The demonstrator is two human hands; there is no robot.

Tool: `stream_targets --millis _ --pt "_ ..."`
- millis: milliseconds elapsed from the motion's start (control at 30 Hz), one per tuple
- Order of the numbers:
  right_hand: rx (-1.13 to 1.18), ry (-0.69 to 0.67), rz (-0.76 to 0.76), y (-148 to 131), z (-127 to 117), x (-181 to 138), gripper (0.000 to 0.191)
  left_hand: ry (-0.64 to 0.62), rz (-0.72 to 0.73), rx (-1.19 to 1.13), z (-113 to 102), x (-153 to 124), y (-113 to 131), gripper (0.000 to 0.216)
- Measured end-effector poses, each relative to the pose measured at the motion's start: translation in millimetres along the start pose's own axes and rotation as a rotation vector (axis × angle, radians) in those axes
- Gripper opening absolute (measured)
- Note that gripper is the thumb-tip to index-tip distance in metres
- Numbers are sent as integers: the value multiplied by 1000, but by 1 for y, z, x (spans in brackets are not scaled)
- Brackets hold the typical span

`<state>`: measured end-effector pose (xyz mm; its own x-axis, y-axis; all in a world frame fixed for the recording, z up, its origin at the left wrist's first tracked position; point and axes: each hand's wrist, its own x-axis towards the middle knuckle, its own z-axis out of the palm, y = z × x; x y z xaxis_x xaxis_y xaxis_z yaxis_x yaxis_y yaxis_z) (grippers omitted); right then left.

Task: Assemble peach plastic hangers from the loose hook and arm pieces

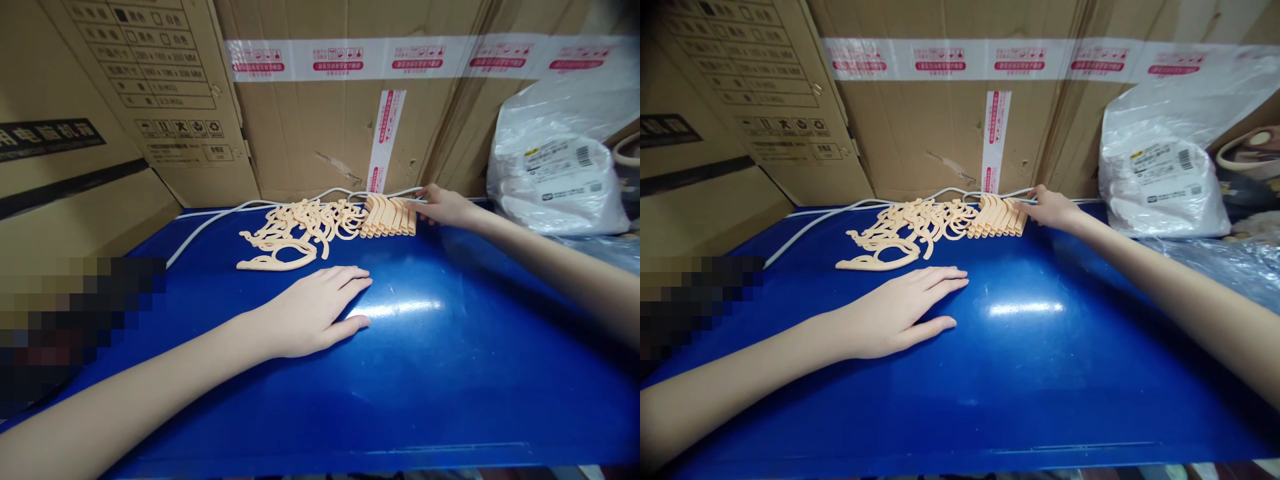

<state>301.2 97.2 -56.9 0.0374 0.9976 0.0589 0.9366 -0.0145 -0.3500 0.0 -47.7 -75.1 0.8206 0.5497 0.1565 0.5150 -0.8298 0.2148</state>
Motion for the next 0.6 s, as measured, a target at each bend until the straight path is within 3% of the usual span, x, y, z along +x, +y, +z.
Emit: stream_targets --millis 167,367,600 --pt "57 17 -1 -2 4 1 58 -9 -4 6 0 0 1 50" --pt "223 1 0 -1 11 4 36 -5 5 2 0 -1 1 51" --pt "232 22 -21 4 14 8 31 -6 2 3 0 -1 0 51"
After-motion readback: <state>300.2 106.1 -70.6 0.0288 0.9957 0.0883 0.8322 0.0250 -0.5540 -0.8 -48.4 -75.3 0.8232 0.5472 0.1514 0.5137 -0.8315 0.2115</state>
